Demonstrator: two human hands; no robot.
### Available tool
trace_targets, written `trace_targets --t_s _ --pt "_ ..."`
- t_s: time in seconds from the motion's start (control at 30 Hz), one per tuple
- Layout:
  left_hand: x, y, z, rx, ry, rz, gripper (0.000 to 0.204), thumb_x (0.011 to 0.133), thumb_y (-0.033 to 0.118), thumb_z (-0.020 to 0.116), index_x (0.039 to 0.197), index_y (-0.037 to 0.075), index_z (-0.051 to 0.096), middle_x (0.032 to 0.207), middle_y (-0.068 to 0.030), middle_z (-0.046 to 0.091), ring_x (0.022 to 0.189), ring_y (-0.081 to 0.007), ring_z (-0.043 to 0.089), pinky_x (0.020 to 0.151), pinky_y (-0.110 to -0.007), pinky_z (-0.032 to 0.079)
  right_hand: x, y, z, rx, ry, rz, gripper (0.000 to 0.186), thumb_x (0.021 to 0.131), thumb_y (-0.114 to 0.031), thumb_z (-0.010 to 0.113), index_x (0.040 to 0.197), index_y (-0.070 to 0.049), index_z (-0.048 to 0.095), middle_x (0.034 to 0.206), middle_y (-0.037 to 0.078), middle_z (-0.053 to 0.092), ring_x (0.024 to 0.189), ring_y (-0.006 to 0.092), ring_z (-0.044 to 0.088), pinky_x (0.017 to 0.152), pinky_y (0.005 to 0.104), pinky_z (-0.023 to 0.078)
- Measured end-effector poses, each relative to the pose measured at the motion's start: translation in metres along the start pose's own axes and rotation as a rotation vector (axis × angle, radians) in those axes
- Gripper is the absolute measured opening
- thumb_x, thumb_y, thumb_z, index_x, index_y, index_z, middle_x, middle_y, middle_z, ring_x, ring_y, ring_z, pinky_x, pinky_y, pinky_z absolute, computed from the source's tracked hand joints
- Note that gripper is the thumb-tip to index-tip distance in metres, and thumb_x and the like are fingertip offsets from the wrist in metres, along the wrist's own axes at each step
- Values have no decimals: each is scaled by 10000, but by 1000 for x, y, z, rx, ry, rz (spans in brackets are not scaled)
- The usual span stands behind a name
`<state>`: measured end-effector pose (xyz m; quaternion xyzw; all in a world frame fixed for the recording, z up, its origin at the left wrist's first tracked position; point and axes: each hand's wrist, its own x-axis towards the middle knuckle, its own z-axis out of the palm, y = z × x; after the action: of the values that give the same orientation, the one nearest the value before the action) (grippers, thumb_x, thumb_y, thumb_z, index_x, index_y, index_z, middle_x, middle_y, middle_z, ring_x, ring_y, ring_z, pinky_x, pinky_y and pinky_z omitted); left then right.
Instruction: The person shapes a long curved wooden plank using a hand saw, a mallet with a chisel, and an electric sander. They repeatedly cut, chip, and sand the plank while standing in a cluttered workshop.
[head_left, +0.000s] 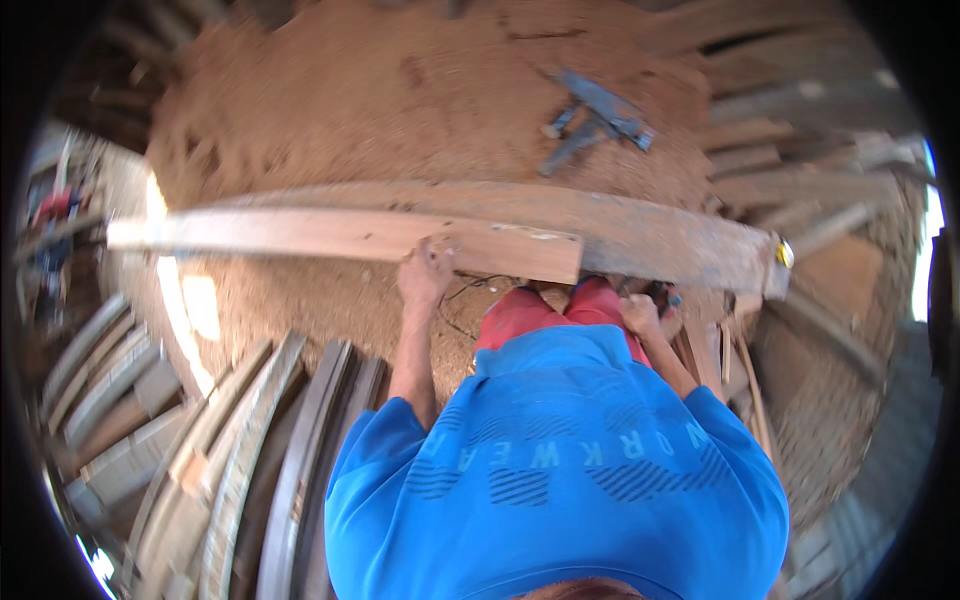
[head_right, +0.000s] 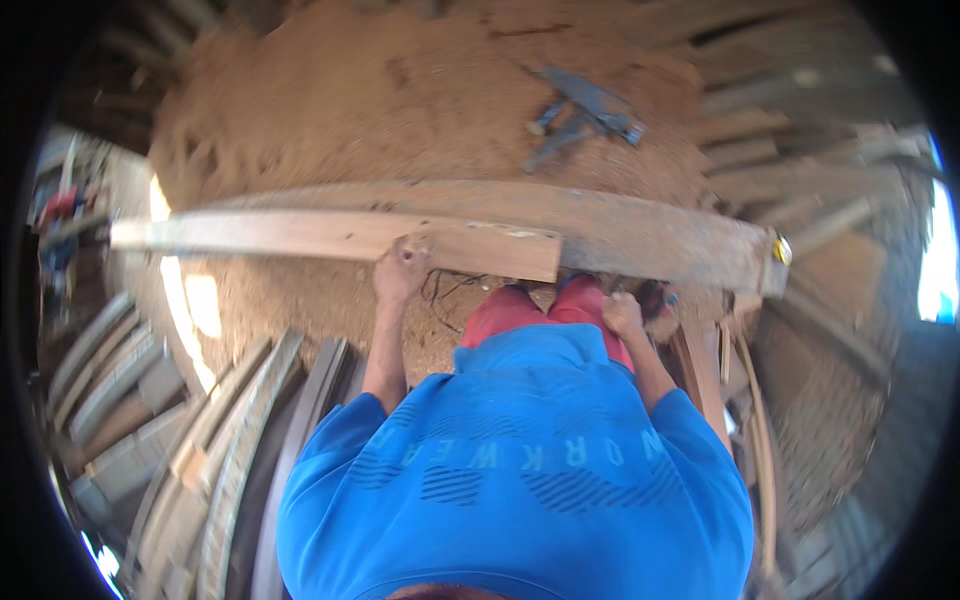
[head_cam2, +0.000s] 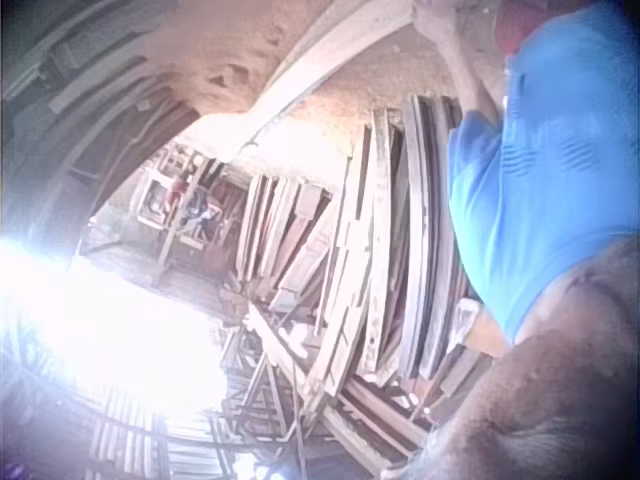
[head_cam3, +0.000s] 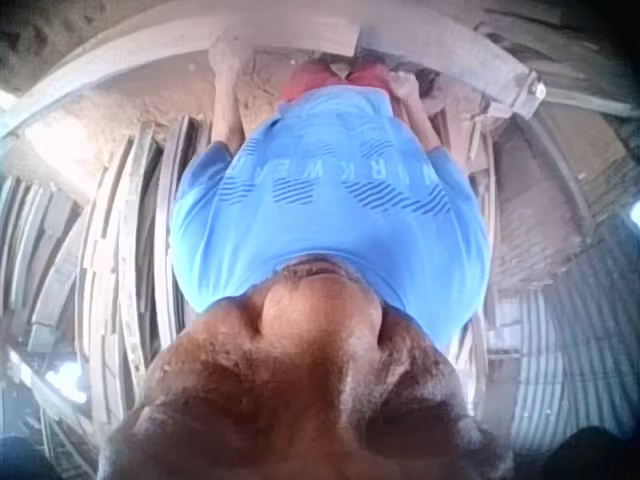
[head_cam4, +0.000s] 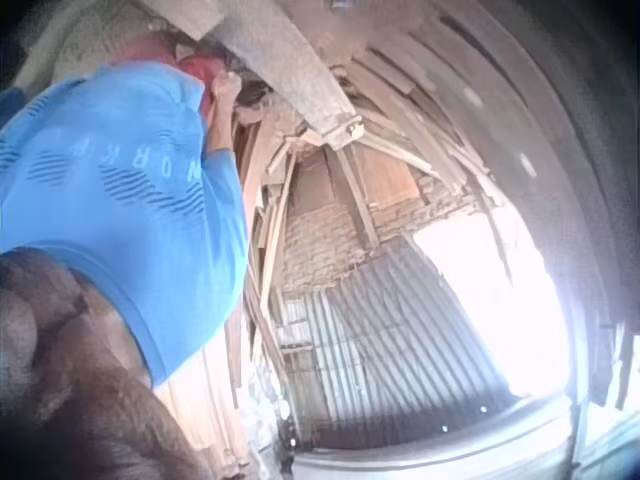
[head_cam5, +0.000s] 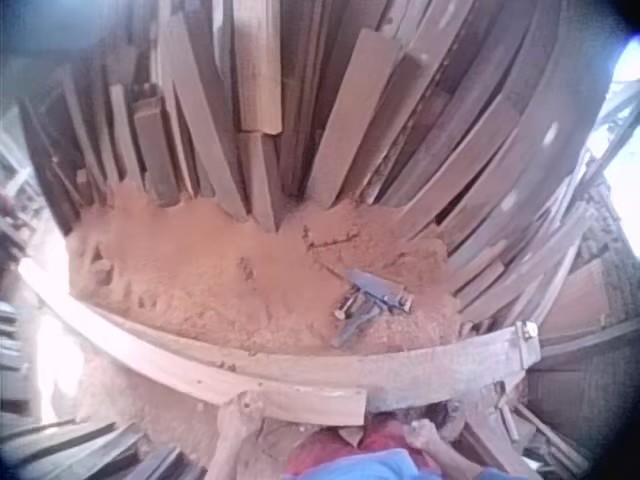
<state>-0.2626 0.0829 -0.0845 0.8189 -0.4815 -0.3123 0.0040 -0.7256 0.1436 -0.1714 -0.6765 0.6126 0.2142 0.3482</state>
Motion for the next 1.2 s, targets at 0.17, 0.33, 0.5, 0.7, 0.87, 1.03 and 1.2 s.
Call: trace_targets --t_s 0.17,0.33,0.5,0.7,0.87,1.03,1.2 --pt "35 63 35 197 43 414 724 841 433 684 1451 111 462 1470 -220 415 1352 -431 380 1132 -543 280 -24 1 47 365 153 296 303 893 -296 571 933 -34 717 1051 242 684 1028 439 640 920 491 508" --pt "42 132 76 300 -110 655 733 846 459 662 1464 127 449 1494 -239 377 1366 -450 354 1144 -588 226 -66 -12 62 769 428 470 185 856 -179 593 843 -26 696 900 247 686 896 404 673 813 444 532" --pt "36 145 132 435 -171 755 728 867 499 604 1478 142 430 1498 -232 369 1350 -432 371 1112 -611 246 -115 10 121 981 534 700 206 849 -204 616 862 -8 682 864 202 691 834 342 676 752 414 525" --pt "21 150 140 552 -79 765 687 908 483 535 1488 133 419 1477 -228 394 1308 -416 408 1076 -593 287 -181 63 226 1031 418 1008 181 835 -195 627 839 -23 683 795 170 680 787 320 660 719 410 514" --pt "30 145 150 501 -24 793 634 932 440 498 1482 129 432 1449 -210 441 1315 -412 403 1078 -589 279 -199 112 235 978 383 1057 241 824 -228 623 854 1 691 883 238 698 871 383 675 762 449 503" --pt "11 150 162 587 170 724 590 921 398 473 1438 113 483 1416 -206 481 1268 -390 442 1051 -581 284 -159 203 247 899 178 924 313 820 -293 657 906 5 693 970 239 704 925 379 681 764 436 513" --pt "10 141 180 629 321 733 538 911 378 422 1333 79 569 1305 -220 559 1156 -393 514 1003 -553 323 -88 279 233 814 191 858 345 815 -290 702 968 18 689 976 240 701 943 398 677 789 452 507"
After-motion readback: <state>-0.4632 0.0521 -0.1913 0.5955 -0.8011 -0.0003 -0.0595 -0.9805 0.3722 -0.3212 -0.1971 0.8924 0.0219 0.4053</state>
